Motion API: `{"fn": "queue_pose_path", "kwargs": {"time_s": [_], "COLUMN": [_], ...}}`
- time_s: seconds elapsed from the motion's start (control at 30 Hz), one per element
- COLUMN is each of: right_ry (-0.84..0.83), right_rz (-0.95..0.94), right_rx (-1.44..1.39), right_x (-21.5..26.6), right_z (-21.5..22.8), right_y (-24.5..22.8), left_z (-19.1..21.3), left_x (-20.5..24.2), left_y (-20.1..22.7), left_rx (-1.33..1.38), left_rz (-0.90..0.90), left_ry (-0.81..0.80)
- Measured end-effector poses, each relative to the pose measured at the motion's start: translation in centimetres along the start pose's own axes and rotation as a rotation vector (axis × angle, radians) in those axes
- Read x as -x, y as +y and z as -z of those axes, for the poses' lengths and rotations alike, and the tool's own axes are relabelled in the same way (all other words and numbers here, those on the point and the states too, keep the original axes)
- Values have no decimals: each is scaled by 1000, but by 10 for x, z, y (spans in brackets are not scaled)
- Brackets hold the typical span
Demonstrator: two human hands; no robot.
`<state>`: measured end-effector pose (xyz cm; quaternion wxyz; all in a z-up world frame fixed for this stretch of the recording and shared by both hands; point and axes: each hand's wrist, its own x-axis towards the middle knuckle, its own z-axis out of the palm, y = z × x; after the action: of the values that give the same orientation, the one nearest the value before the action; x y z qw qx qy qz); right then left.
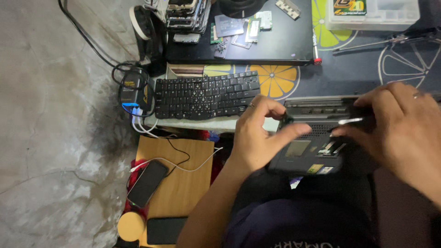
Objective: The person disassembles a laptop by removing screws from the bottom cover and side ports using a screwdriver. They lift the cover to expose internal components and continue unscrewing fasteners around the chassis. The person handles the laptop and screwdriver throughout the process.
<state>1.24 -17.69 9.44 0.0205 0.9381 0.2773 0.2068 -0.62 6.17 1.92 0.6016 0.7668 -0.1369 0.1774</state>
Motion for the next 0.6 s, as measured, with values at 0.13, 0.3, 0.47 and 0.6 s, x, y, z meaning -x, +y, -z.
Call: {"fn": "queue_pose_path", "kwargs": {"time_s": [0.13, 0.3, 0.47, 0.6], "right_ry": [31, -209, -164, -130], "right_rz": [-16, -186, -152, -146], "right_rx": [-79, -426, -402, -332], "right_x": [12, 29, 46, 46], "right_z": [8, 21, 28, 27], "right_y": [-1, 11, 5, 2], "left_z": [-17, -22, -25, -28], "left_x": [7, 31, 43, 40], "left_y": [16, 32, 43, 46], "left_rx": [-303, -242, -233, -235], "left_rz": [-108, -125, -128, -129], "left_ry": [57, 86, 84, 93]}}
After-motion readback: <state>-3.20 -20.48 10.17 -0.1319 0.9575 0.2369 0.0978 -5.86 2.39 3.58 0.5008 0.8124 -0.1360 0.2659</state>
